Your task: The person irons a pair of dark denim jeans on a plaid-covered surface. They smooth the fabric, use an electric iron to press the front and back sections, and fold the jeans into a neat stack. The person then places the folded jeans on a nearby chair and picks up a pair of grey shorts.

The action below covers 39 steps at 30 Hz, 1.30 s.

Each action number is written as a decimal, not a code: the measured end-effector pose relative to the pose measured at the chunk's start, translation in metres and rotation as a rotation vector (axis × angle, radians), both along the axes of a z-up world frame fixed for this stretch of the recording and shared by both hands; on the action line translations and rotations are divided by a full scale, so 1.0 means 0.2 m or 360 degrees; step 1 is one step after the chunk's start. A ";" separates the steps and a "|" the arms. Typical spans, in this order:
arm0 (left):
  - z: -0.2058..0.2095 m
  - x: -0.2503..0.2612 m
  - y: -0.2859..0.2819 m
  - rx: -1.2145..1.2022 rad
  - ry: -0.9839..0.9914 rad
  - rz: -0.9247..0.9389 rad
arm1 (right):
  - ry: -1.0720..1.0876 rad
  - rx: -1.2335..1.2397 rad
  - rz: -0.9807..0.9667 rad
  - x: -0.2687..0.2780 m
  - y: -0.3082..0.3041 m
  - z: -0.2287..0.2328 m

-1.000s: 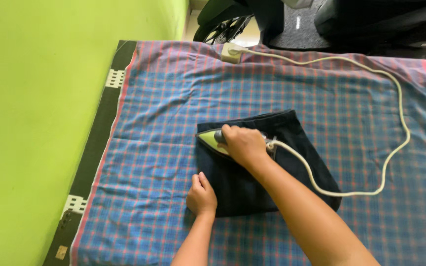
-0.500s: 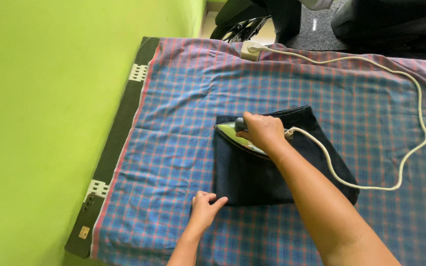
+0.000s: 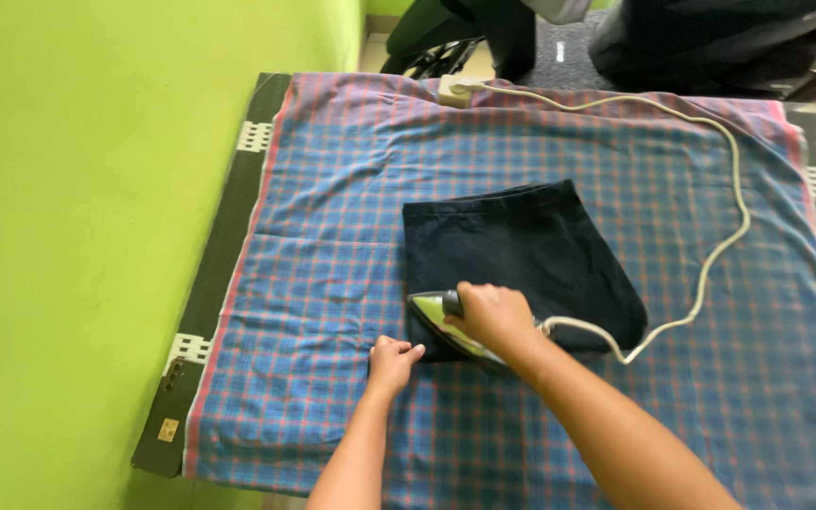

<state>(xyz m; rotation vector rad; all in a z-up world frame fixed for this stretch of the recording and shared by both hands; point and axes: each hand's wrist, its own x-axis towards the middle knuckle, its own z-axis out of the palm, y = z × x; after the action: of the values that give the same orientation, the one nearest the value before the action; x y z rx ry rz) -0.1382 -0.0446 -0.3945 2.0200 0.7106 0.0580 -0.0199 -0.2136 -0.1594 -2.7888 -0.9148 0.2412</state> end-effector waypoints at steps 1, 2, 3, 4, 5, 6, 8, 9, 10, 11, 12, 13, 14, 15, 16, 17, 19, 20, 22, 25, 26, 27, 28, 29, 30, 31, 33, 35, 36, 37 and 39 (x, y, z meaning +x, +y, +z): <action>-0.02 0.00 0.00 -0.0002 0.0010 0.0002 | 0.0013 0.0012 -0.0076 -0.06 -0.03 -0.01; -0.04 0.00 0.01 -0.0001 0.0014 0.0001 | 0.0019 0.0027 -0.0154 -0.11 -0.05 -0.01; -0.05 0.01 0.01 0.0000 0.0018 0.0001 | 0.0025 0.0043 -0.0231 -0.14 -0.06 -0.01; -0.07 0.02 0.02 0.0007 0.0021 -0.0002 | -0.0024 0.0071 -0.0265 -0.16 -0.06 -0.02; -0.08 0.02 0.03 0.0015 0.0024 -0.0005 | -0.0075 0.0100 -0.0299 -0.17 -0.06 -0.02; -0.09 0.02 0.03 0.0021 0.0039 -0.0012 | -0.0114 0.0124 -0.0337 -0.18 -0.07 -0.03; -0.10 0.03 0.05 0.0069 0.0062 -0.0033 | -0.0117 0.0125 -0.0391 -0.15 -0.09 -0.03; -0.11 0.04 0.06 0.0092 0.0073 -0.0042 | -0.0118 0.0123 -0.0417 -0.13 -0.10 -0.03; -0.12 0.03 0.06 0.0064 0.0063 -0.0035 | -0.0135 0.0076 -0.0473 -0.11 -0.13 -0.02; -0.12 0.03 0.07 0.0035 0.0052 -0.0027 | -0.0151 0.0027 -0.0530 -0.08 -0.19 -0.01; -0.12 0.03 0.07 0.0004 0.0042 -0.0012 | -0.0168 -0.0023 -0.0577 -0.05 -0.25 0.01; -0.12 0.04 0.08 0.0036 0.0060 -0.0043 | -0.0212 -0.0061 -0.0640 -0.03 -0.32 0.03; -0.11 0.04 0.08 0.0071 0.0079 -0.0073 | -0.0254 -0.0098 -0.0703 -0.02 -0.41 0.04; -0.10 0.04 0.08 0.0106 0.0097 -0.0104 | -0.0291 -0.0128 -0.0754 0.00 -0.50 0.06; -0.08 0.03 0.08 0.0197 0.0157 -0.0144 | -0.0329 -0.0158 -0.0797 0.02 -0.57 0.07; -0.05 0.01 0.07 0.0287 0.0217 -0.0184 | -0.0319 -0.0136 -0.0847 0.02 -0.65 0.08; 0.05 0.07 0.04 0.0399 0.0357 -0.0179 | -0.0319 -0.0065 -0.0954 0.04 -0.75 0.08; 0.11 0.08 0.02 0.0402 0.0454 -0.0121 | -0.0319 -0.0067 -0.0941 0.05 -0.76 0.07; 0.23 0.11 -0.02 0.0381 0.0553 -0.0001 | -0.0316 -0.0075 -0.0904 0.10 -0.75 0.05; 0.35 0.21 -0.02 0.0368 0.0459 0.0128 | -0.0307 0.0049 -0.0661 0.19 -0.80 0.07; 0.36 0.28 -0.02 0.0381 0.0342 0.0156 | -0.0365 0.0128 -0.0494 0.22 -0.81 0.08; 0.37 0.34 0.00 0.0394 0.0224 0.0183 | -0.0423 0.0206 -0.0326 0.24 -0.81 0.08; 0.37 0.40 0.01 0.0440 0.0144 0.0178 | -0.0466 0.0276 -0.0152 0.27 -0.81 0.07; 0.38 0.50 0.04 0.0485 0.0063 0.0172 | -0.0504 0.0266 -0.0067 0.31 -0.79 0.06; 0.39 0.57 0.06 0.0532 -0.0013 0.0173 | -0.0539 0.0259 0.0027 0.36 -0.76 0.04; 0.40 0.62 0.06 0.0554 -0.0017 0.0209 | -0.0573 0.0252 0.0120 0.41 -0.73 0.02; 0.44 0.68 0.06 0.0604 -0.0019 0.0288 | -0.0653 0.0265 0.0123 0.50 -0.66 -0.01; 0.47 0.64 0.00 0.0726 0.0137 0.0296 | -0.0709 0.0300 0.0080 0.59 -0.57 -0.04; 0.48 0.61 -0.04 0.0782 0.0219 0.0299 | -0.0715 0.0322 0.0035 0.64 -0.53 -0.04; 0.49 0.61 -0.07 0.0829 0.0241 0.0340 | -0.0720 0.0344 -0.0010 0.68 -0.48 -0.04; 0.47 0.61 -0.09 0.0923 0.0281 0.0414 | -0.0656 0.0251 0.0048 0.75 -0.38 -0.03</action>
<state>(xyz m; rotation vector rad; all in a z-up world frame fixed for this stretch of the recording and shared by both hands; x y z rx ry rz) -0.0168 -0.0616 -0.3008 2.4862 1.1695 0.2672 0.1293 -0.2890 -0.1653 -2.7226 -1.0087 -0.4000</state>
